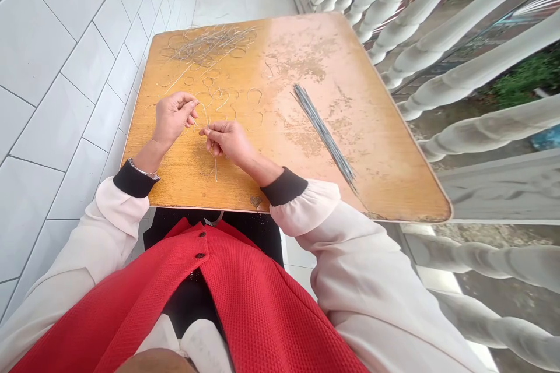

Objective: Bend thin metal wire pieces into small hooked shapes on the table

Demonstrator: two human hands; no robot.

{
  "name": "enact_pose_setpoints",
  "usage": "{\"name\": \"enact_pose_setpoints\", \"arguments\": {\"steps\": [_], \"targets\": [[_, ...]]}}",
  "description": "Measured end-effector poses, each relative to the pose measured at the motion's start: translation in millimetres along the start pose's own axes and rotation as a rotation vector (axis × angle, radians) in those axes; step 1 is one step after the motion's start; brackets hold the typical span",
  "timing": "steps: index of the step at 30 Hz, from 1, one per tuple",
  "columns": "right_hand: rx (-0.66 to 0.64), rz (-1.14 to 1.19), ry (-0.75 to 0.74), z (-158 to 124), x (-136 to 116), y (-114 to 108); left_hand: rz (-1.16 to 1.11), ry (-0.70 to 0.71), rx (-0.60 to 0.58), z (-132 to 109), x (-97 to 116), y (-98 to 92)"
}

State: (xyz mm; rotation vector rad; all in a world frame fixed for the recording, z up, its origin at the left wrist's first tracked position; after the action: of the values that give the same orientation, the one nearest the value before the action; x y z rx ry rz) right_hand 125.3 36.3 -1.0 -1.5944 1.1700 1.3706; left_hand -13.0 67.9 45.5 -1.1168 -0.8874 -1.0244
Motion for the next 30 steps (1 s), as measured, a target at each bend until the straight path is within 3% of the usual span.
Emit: {"name": "enact_pose_setpoints", "arguments": {"steps": [8, 16, 21, 25, 30], "targets": [[0.040, 0.037, -0.045, 1, -7, -6, -0.148, -0.135, -0.145, -6, -6, 4.6], [-0.053, 0.064, 0.004, 1, 1, -3, -0.259, -0.152, -0.088, -7, -5, 2.2], [-0.007, 0.182, -0.042, 4, -5, -14, -0.373, -0.256, -0.275, -12, -16, 20.0], [-0.035, 0.165, -0.038, 5, -5, -12, -0.383, -0.257, -0.403, -18, -23, 38.4], [-0.028, 0.095, 0.006, 5, -1, -10, -0.298, -0.252, -0.313, -20, -20, 36.5]]}}
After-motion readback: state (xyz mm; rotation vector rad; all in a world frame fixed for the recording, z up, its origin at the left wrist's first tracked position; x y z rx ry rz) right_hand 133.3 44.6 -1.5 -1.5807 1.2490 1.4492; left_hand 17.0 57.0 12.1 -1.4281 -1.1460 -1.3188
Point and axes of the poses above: each hand's wrist, its own z-axis towards the middle knuckle, its own y-axis out of the palm, x = y × z, the point moved 8 cm from there along z, towards the middle knuckle, and after that the axes turned 2 degrees about y, right-handed, at the moved point
